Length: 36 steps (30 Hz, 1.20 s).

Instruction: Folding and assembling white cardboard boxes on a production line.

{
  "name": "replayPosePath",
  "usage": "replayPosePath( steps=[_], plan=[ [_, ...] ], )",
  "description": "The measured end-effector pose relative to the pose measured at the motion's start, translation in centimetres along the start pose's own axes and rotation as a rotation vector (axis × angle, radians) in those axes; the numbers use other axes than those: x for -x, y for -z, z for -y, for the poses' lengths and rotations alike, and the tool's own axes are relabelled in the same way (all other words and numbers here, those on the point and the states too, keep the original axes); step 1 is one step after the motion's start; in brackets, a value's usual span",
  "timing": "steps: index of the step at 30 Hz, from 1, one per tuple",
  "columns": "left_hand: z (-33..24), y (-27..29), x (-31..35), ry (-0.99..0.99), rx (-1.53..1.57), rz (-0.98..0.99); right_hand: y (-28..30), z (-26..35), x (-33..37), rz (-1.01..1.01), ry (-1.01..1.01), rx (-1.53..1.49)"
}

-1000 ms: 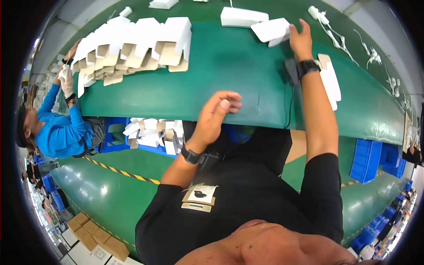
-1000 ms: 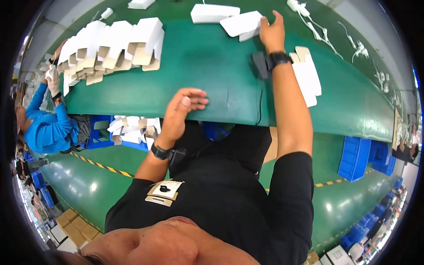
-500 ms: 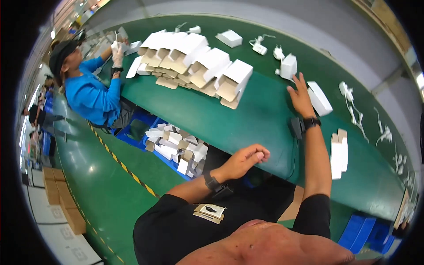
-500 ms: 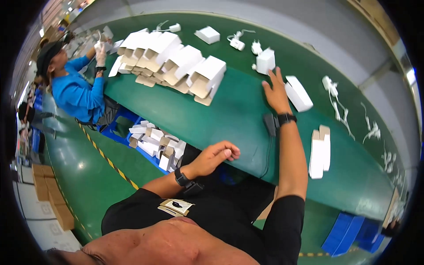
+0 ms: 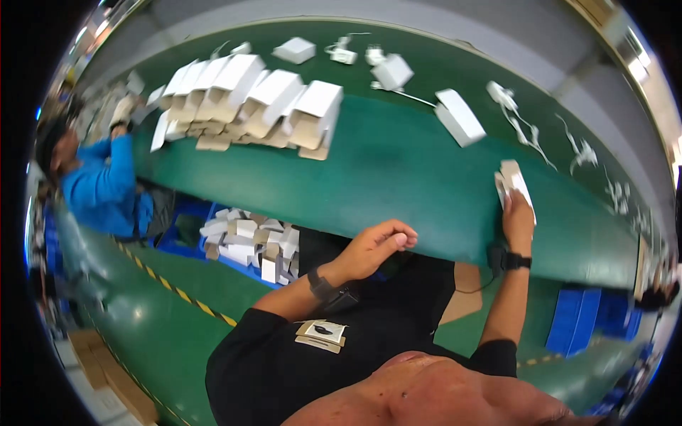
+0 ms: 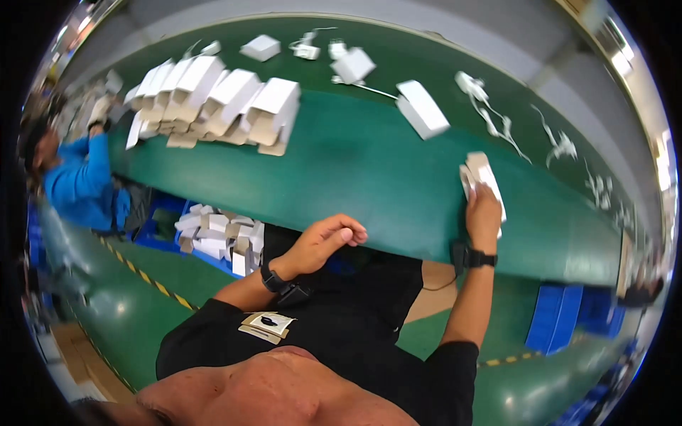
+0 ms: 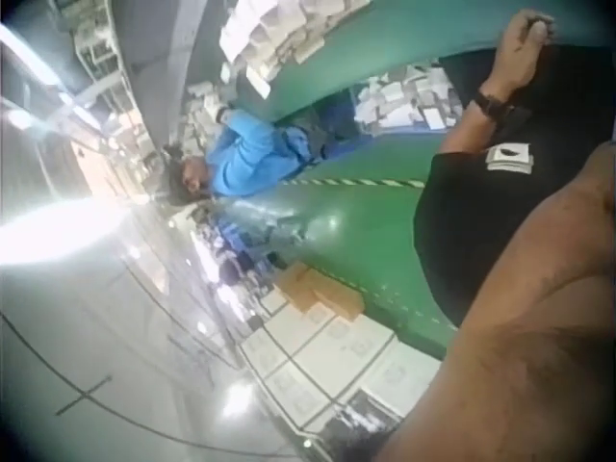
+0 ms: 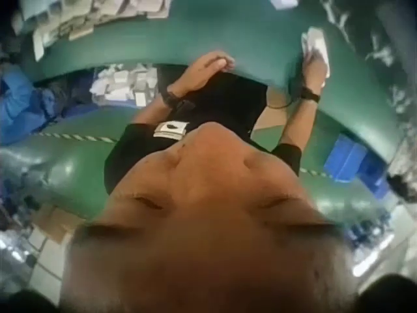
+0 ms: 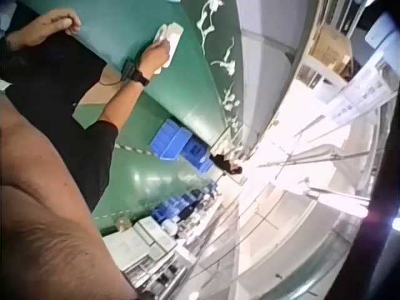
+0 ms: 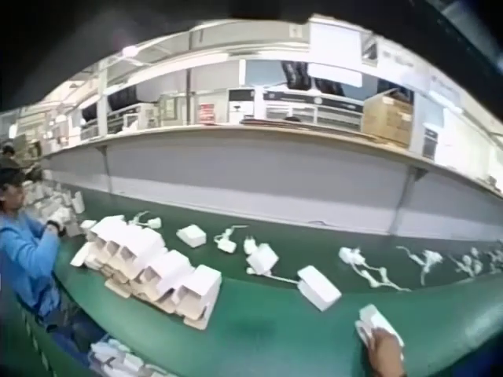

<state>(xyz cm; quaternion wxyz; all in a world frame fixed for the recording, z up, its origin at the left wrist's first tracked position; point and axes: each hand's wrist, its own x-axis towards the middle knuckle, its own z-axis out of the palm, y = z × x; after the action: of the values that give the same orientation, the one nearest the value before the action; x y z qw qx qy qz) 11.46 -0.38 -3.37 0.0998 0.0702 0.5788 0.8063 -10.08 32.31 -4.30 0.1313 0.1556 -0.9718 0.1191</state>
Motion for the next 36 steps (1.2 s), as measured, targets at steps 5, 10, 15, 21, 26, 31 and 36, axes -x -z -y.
replayPosePath(
  steps=[5,10,15,21,26,31,36],
  plan=[
    [-1.0,-2.6,-2.0,-0.201,-0.057,-0.124,6.9,11.7,4.6,-0.197,-0.012,-0.307],
    [-1.4,-3.5,-3.7,-0.317,0.003,-0.150,7.5,20.4,9.8,-0.021,0.177,-0.916],
    [-2.3,-1.2,-0.1,-0.101,0.199,-0.075,6.5,19.2,8.6,0.246,0.159,-1.524],
    [-2.7,-0.6,2.7,0.287,0.299,-0.027,8.1,19.3,7.0,0.191,0.342,-0.967],
    [-2.1,-0.5,2.7,0.226,0.070,0.277,8.8,17.0,5.3,0.773,0.216,-0.961],
    [-1.4,-1.8,1.6,0.067,-0.019,-0.031,8.6,14.7,6.4,0.825,0.447,-0.930],
    [-0.7,-3.8,0.4,-0.186,-0.075,-0.227,5.6,16.3,9.9,0.485,0.006,-1.471]
  ],
)
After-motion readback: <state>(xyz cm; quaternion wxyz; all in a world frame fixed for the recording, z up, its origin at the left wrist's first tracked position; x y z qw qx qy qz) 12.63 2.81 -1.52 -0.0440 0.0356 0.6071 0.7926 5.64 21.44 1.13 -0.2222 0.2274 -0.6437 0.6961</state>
